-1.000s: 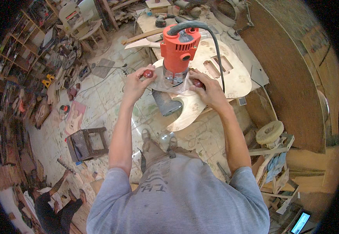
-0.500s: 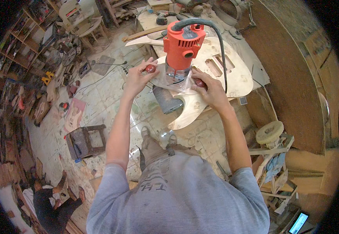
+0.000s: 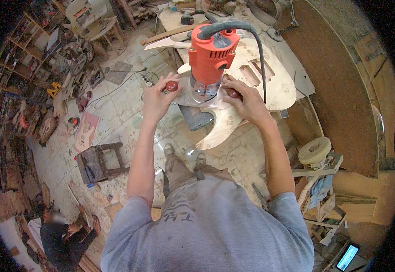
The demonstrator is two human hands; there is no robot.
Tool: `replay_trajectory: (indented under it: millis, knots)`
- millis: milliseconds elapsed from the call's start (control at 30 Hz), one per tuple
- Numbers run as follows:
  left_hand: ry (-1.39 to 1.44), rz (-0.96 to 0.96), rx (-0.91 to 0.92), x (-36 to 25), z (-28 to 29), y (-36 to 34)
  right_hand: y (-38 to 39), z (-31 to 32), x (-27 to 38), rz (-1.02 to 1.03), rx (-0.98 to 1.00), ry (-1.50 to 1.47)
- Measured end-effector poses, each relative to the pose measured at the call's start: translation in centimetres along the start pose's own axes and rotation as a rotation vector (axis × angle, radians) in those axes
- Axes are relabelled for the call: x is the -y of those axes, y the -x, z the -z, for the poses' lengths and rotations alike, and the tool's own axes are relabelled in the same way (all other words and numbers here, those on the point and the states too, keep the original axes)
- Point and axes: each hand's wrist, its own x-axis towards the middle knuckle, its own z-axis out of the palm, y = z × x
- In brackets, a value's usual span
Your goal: The person uses a handheld router to shape the edges and internal cavities of a wooden guitar body on a workbench.
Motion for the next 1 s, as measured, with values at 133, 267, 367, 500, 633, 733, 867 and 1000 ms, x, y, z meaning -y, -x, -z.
replay_trajectory:
  millis: [133, 267, 367, 500, 633, 733, 867, 1000]
  knots:
    - [-0.02, -0.001, -0.062, -1.0, -0.4, 1.5, -0.1, 0.4, -0.4, 0.031, 0.05, 0.015]
    - [-0.037, 0.003, -0.053, -0.8, -0.3, 1.3, 0.2, 0.7, 0.6, -0.079, 0.059, -0.048]
    - [-0.037, -0.06, 0.002, -0.1, 0.0, -0.5, 0.5, 0.3, 0.5, -0.058, 0.028, -0.016]
    - [-0.005, -0.06, 0.12, 2.0, 0.4, -3.6, 0.5, -1.2, -0.5, 0.087, -0.115, 0.104]
    - [0.045, -0.067, 0.166, 2.3, 0.6, -4.6, 0.5, -1.2, 0.6, -0.051, -0.067, 0.01]
    - [0.015, -0.048, 0.071, 1.4, 0.4, -3.1, 0.3, -0.9, 0.6, -0.021, -0.066, 0.038]
    - [0.017, -0.026, -0.004, 1.0, 0.1, -0.6, -0.1, -0.7, 0.2, 0.022, -0.04, 0.096]
    - [-0.014, -0.016, -0.054, -0.2, 0.0, 1.2, -0.2, 0.0, -0.3, 0.077, 0.021, 0.064]
